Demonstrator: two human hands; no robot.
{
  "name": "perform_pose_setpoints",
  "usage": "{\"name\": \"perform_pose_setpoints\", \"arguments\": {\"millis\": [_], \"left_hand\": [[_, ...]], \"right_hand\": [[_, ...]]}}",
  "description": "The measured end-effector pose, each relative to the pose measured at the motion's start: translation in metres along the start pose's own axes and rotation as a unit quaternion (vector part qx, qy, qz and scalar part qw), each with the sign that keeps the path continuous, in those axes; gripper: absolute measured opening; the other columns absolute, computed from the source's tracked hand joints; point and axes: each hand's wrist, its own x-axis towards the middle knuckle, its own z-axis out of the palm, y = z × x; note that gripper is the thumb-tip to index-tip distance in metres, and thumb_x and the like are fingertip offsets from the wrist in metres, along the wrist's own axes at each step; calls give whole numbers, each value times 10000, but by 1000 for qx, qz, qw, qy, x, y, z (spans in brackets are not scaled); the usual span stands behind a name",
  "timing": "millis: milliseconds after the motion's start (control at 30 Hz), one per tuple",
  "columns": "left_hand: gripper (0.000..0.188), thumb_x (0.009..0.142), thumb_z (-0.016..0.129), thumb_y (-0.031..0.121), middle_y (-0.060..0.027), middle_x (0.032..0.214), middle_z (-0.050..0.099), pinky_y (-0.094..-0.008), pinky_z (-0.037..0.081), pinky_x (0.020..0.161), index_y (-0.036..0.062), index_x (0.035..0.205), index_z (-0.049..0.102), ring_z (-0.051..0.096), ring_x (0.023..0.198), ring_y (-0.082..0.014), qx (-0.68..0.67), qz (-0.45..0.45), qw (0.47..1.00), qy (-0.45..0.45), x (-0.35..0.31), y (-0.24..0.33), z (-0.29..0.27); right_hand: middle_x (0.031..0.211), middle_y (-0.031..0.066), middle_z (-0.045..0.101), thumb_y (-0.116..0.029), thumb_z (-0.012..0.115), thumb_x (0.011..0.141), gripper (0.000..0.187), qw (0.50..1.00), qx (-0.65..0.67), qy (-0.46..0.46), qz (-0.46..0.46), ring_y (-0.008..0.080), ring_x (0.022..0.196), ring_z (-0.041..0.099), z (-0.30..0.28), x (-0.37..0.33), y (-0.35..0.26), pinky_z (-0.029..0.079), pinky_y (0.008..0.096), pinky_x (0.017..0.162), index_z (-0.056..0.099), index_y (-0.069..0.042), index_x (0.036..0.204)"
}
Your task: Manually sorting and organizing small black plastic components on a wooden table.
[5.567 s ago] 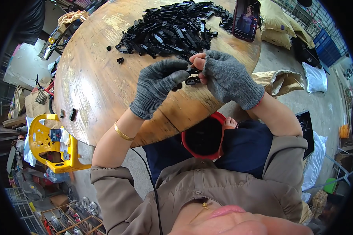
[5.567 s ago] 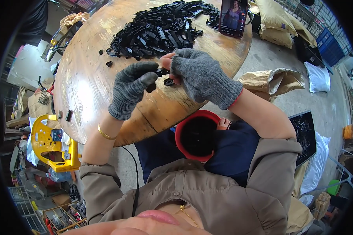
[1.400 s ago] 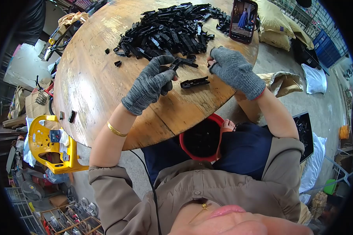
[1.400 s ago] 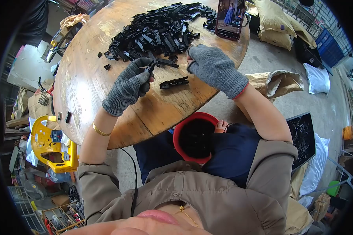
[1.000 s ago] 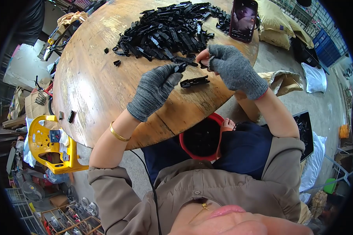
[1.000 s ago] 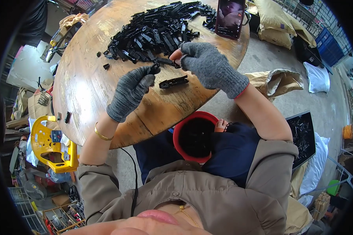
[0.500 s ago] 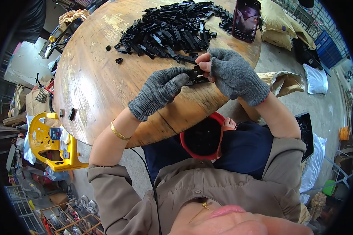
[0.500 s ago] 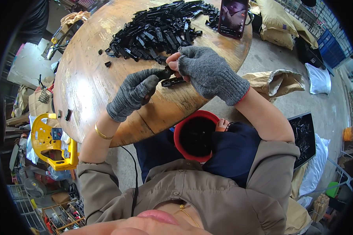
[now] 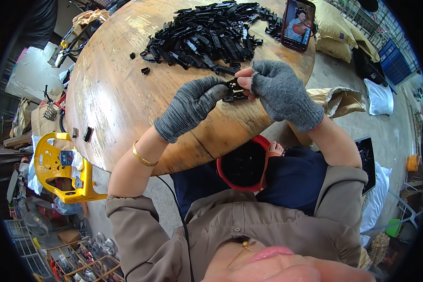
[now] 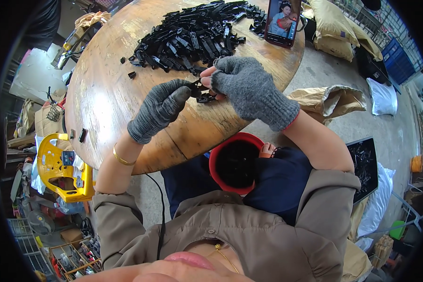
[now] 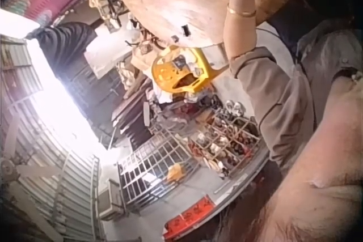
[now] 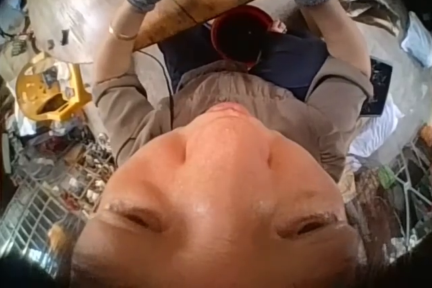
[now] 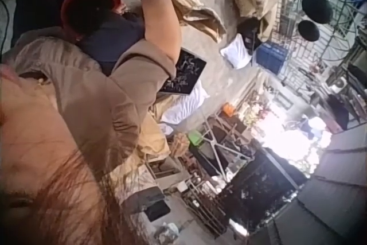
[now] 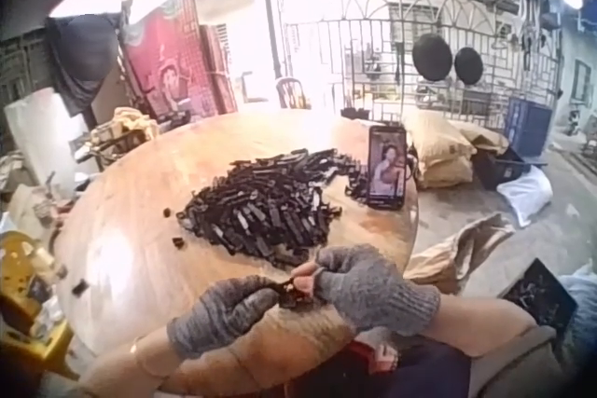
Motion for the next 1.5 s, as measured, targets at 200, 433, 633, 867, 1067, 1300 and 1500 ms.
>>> {"name": "perform_pose_setpoints", "arguments": {"millis": [200, 433, 633, 867, 1067, 1300, 1500], "left_hand": [[256, 854, 549, 199, -140, 843, 632, -301, 469, 656, 18, 1031, 583, 610, 766, -162, 168, 149, 970, 91, -2, -10, 12], [277, 882, 511, 163, -88, 946, 633, -242, 456, 766, 24, 1118, 554, 574, 854, -118, -90, 30, 994, -56, -4, 5, 1], [271, 888, 501, 167, -90, 937, 630, -244, 449, 758, 16, 1105, 560, 564, 840, -115, -68, -32, 994, -81, -3, 5, -1], [240, 874, 516, 183, -103, 824, 608, -235, 441, 676, 9, 1020, 595, 524, 700, -112, 59, 45, 997, -19, -3, 1, 7], [248, 871, 522, 200, -94, 761, 596, -255, 436, 636, 1, 999, 598, 505, 671, -116, -19, -20, 999, -42, -7, 4, 3], [219, 856, 539, 162, -128, 855, 617, -275, 448, 718, 4, 996, 597, 563, 772, -155, -105, 81, 987, -85, -14, 4, 27], [172, 848, 527, 170, -149, 827, 613, -349, 476, 641, 36, 927, 599, 596, 723, -306, 34, 138, 989, -29, -14, 0, 30]], "right_hand": [[742, 37, 611, -120, 596, 815, 146, 954, -164, 63, -245, 92, 685, 570, -6, 14, 22, 470, 204, 612, 644, -22, 911], [738, 41, 610, -150, 627, 790, 165, 996, -46, -54, -55, 92, 661, 569, -18, 3, 2, 469, 206, 596, 650, -25, 894], [742, 46, 618, -148, 624, 791, 169, 996, -51, -65, -44, 92, 661, 574, -17, 1, -1, 473, 210, 601, 650, -11, 887], [771, 60, 636, -82, 612, 789, 142, 982, -143, 2, -120, 105, 709, 591, -4, -9, 0, 483, 216, 644, 646, -4, 902], [793, 79, 626, -214, 591, 816, 232, 993, -73, -65, -61, 126, 712, 593, -14, -6, -8, 490, 239, 661, 640, -5, 904], [849, 113, 611, -512, 466, 841, 559, 992, -60, -106, -30, 155, 827, 585, 27, -4, -8, 470, 265, 763, 609, 26, 891], [797, 92, 611, -505, 439, 857, 541, 993, 71, -78, -52, 149, 747, 588, 29, 3, -5, 478, 249, 704, 616, 5, 875]]}}
